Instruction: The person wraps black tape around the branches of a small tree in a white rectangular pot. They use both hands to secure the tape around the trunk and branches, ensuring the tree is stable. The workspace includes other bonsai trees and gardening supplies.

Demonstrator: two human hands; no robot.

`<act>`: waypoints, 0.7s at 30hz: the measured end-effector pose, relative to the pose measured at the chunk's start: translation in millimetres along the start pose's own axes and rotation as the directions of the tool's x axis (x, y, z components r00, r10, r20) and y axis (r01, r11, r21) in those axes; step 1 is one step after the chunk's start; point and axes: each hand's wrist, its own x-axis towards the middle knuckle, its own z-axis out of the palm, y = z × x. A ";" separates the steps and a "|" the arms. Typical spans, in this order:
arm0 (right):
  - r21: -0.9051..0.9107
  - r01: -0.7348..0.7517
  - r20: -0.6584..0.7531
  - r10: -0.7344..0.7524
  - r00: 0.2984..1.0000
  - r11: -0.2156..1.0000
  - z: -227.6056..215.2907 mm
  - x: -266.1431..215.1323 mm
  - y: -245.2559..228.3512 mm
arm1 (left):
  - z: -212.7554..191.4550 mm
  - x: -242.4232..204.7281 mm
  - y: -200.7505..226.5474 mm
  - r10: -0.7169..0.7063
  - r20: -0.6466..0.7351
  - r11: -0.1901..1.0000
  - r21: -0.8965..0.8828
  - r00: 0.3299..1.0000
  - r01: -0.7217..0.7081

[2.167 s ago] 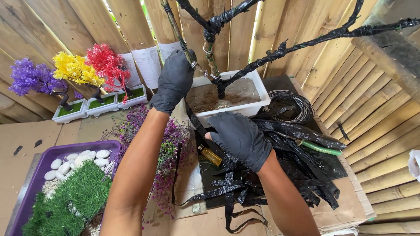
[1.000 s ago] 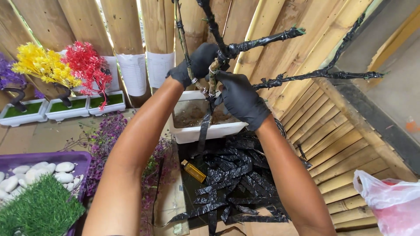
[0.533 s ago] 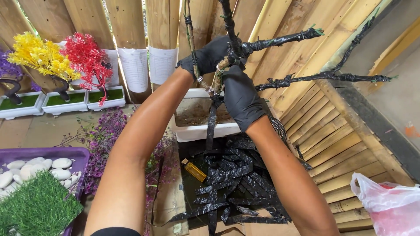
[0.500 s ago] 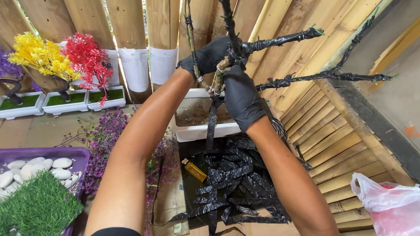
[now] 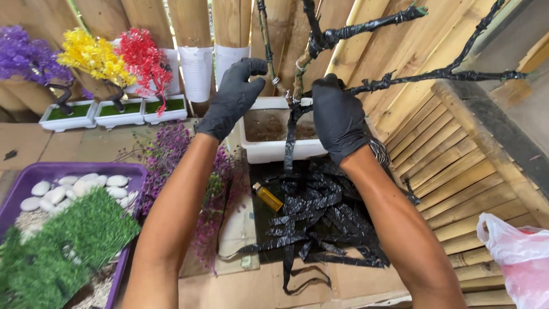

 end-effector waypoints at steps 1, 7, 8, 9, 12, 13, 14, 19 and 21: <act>0.007 0.001 0.001 -0.001 1.000 1.000 0.4 -4.7 -1.1 | 8.0 -10.5 -6.5 -0.005 0.000 1.000 0.005 1.000 0.005; 0.167 -0.163 0.078 0.152 0.985 0.972 -21.3 -17.6 -0.5 | 54.4 -42.6 -14.4 -0.054 0.031 0.997 0.061 0.998 0.052; 0.053 -0.073 0.036 0.071 0.997 0.996 -26.9 -17.8 0.4 | 55.8 -44.2 -7.5 -0.076 0.018 0.997 0.018 0.997 0.076; -0.065 0.015 0.002 -0.015 1.000 0.998 -32.2 -18.0 1.5 | 57.5 -45.4 -0.7 -0.099 0.007 0.995 -0.025 0.995 0.099; 0.015 0.039 -0.014 -0.039 0.999 0.999 -28.9 -28.2 3.9 | 68.2 -48.1 5.4 -0.163 -0.008 0.972 -0.172 0.987 0.159; 0.013 0.037 -0.011 -0.037 0.999 0.999 -31.5 -30.2 4.9 | 68.1 -47.7 9.5 -0.162 -0.004 0.972 -0.173 0.987 0.159; 0.124 0.011 -0.020 -0.009 1.000 0.992 -33.7 -31.4 4.6 | 66.6 -47.2 13.0 -0.137 -0.019 0.972 -0.193 0.990 0.131; 0.362 -0.100 0.007 0.105 0.994 0.927 -33.2 -37.6 -3.9 | 69.5 -46.7 19.8 -0.136 -0.012 0.965 -0.228 0.991 0.130; 0.309 -0.164 0.055 0.155 0.986 0.937 -22.2 -39.9 -6.2 | 65.8 -49.4 32.4 -0.154 -0.018 0.955 -0.259 0.988 0.144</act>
